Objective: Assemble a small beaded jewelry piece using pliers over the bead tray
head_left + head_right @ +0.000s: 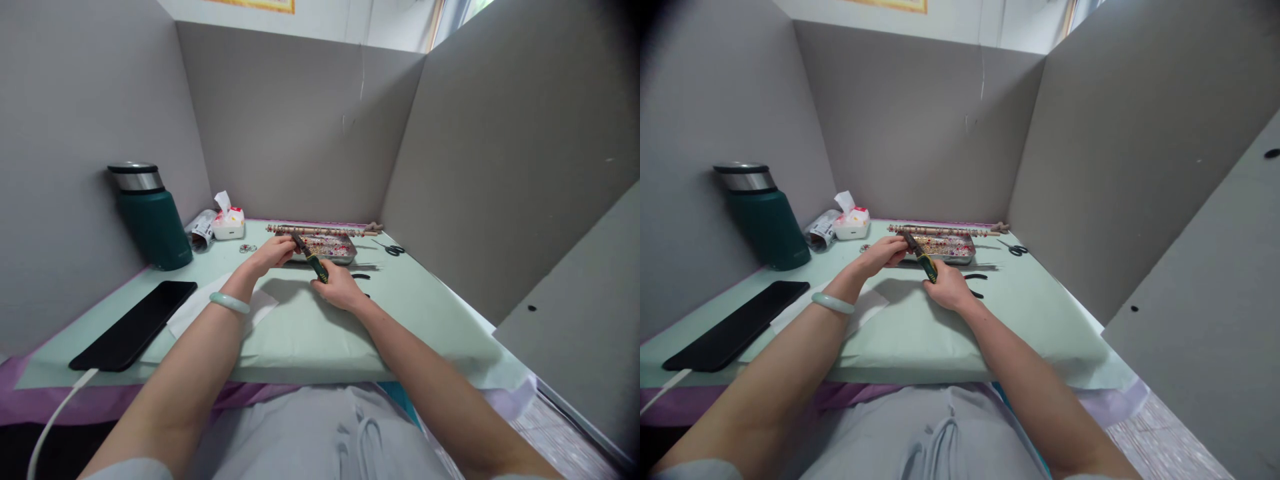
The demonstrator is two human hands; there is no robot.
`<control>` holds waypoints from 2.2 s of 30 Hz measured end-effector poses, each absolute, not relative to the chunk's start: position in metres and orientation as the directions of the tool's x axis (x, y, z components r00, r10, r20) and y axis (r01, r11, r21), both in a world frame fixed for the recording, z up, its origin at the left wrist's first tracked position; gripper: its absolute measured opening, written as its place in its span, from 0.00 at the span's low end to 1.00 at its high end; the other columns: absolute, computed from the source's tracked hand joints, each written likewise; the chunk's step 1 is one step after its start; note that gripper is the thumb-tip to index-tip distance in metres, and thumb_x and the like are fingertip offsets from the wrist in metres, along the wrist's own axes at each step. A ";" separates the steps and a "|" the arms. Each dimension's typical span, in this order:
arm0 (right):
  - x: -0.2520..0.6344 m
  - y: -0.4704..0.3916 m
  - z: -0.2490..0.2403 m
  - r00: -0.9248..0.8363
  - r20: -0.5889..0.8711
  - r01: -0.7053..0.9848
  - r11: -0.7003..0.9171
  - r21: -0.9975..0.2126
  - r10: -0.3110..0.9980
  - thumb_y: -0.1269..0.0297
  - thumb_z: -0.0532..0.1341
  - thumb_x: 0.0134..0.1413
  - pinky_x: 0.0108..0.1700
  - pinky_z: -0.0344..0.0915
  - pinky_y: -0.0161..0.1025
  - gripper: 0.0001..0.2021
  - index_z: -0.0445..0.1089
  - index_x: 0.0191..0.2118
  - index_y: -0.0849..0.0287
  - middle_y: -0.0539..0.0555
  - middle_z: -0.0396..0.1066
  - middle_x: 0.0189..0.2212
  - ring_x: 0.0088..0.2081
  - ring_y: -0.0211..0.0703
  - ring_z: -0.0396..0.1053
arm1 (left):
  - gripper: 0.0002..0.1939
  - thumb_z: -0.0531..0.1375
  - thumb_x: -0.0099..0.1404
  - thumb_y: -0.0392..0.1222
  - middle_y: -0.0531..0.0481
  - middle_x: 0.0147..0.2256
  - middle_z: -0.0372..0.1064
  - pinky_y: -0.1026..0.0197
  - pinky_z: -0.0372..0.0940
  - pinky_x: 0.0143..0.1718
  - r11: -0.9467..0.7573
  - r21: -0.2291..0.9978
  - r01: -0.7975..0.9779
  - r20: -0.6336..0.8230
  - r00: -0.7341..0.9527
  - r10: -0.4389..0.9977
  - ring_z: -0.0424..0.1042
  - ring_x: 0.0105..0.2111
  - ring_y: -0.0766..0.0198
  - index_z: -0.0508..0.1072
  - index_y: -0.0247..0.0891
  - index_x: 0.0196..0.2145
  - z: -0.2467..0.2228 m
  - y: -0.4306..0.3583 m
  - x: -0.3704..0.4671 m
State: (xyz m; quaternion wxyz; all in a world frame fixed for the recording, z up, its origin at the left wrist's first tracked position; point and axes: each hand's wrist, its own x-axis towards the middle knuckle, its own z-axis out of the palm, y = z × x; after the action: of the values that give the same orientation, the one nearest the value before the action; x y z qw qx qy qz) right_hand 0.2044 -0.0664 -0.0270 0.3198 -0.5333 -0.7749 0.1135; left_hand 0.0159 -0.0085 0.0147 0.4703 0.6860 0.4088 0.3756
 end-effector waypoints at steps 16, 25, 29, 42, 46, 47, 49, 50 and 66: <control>0.205 -0.066 -0.027 -0.235 0.373 0.752 0.411 -0.515 0.898 0.61 0.57 0.47 0.34 0.56 0.35 0.18 0.65 0.46 0.59 0.54 0.71 0.33 0.32 0.43 0.65 | 0.04 0.53 0.58 0.36 0.60 0.15 0.46 0.68 0.37 0.15 -0.211 0.966 0.150 0.134 0.410 0.902 0.43 0.13 0.76 0.66 0.34 0.28 0.016 -0.012 0.016; 0.205 -0.065 -0.028 -0.224 0.359 0.748 0.396 -0.533 0.906 0.60 0.57 0.47 0.34 0.57 0.35 0.19 0.65 0.47 0.59 0.54 0.71 0.34 0.32 0.43 0.65 | 0.06 0.52 0.59 0.37 0.59 0.15 0.49 0.68 0.38 0.14 -0.249 0.947 0.202 0.151 0.406 0.901 0.44 0.13 0.76 0.66 0.34 0.28 0.015 -0.011 0.016; 0.205 -0.065 -0.027 -0.220 0.354 0.738 0.392 -0.549 0.909 0.61 0.58 0.46 0.35 0.57 0.35 0.19 0.65 0.47 0.59 0.54 0.71 0.33 0.32 0.42 0.65 | 0.06 0.52 0.58 0.37 0.59 0.15 0.49 0.68 0.39 0.14 -0.244 0.948 0.207 0.144 0.406 0.903 0.45 0.13 0.75 0.67 0.34 0.28 0.013 -0.009 0.015; 0.208 -0.071 -0.023 -0.380 0.082 0.238 0.183 -0.954 0.922 0.57 0.60 0.46 0.20 0.57 0.32 0.17 0.62 0.42 0.58 0.45 0.61 0.18 0.17 0.34 0.57 | 0.13 0.53 0.63 0.45 0.59 0.13 0.48 0.68 0.40 0.15 -0.269 0.944 0.191 0.178 0.392 0.903 0.45 0.13 0.75 0.67 0.35 0.26 0.014 -0.009 0.014; 0.209 -0.073 -0.021 -0.417 0.080 0.142 0.152 -0.978 0.905 0.56 0.60 0.47 0.22 0.59 0.33 0.18 0.62 0.44 0.57 0.46 0.61 0.20 0.19 0.34 0.59 | 0.15 0.53 0.64 0.48 0.59 0.13 0.46 0.68 0.39 0.15 -0.260 0.946 0.196 0.164 0.402 0.901 0.43 0.13 0.75 0.67 0.35 0.26 0.013 -0.009 0.013; 0.209 -0.073 -0.022 -0.416 0.081 0.156 0.158 -0.975 0.906 0.56 0.60 0.47 0.21 0.59 0.33 0.18 0.62 0.44 0.57 0.46 0.61 0.20 0.19 0.34 0.59 | 0.16 0.53 0.64 0.48 0.59 0.13 0.45 0.68 0.39 0.15 -0.258 0.947 0.191 0.164 0.404 0.900 0.43 0.13 0.75 0.67 0.35 0.26 0.013 -0.009 0.013; 0.210 -0.071 -0.023 -0.396 0.081 0.226 0.182 -0.957 0.915 0.55 0.60 0.47 0.21 0.57 0.32 0.18 0.62 0.43 0.57 0.46 0.61 0.19 0.18 0.35 0.58 | 0.16 0.53 0.64 0.48 0.59 0.13 0.45 0.68 0.40 0.15 -0.262 0.948 0.182 0.169 0.410 0.896 0.44 0.13 0.75 0.67 0.35 0.25 0.012 -0.007 0.012; 0.209 -0.070 -0.024 -0.379 0.085 0.275 0.200 -0.940 0.921 0.55 0.59 0.47 0.20 0.57 0.32 0.17 0.62 0.42 0.58 0.46 0.61 0.18 0.17 0.35 0.58 | 0.15 0.53 0.64 0.48 0.59 0.13 0.46 0.68 0.40 0.15 -0.269 0.947 0.178 0.175 0.416 0.892 0.44 0.13 0.75 0.67 0.35 0.26 0.011 -0.007 0.011; 0.207 -0.065 -0.027 -0.200 0.352 0.602 0.399 -0.692 0.914 0.61 0.59 0.45 0.32 0.60 0.36 0.16 0.65 0.43 0.58 0.51 0.70 0.28 0.28 0.41 0.65 | 0.12 0.52 0.65 0.45 0.61 0.15 0.45 0.69 0.40 0.15 -0.239 0.965 0.111 0.161 0.470 0.868 0.43 0.13 0.76 0.66 0.34 0.29 0.012 -0.006 0.011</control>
State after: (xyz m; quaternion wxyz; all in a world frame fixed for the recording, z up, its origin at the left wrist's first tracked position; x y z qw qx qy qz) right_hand 0.2066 -0.0650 -0.0272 0.3769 -0.5076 -0.7465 0.2072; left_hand 0.0106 -0.0064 0.0118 0.5055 0.6923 0.3536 0.3744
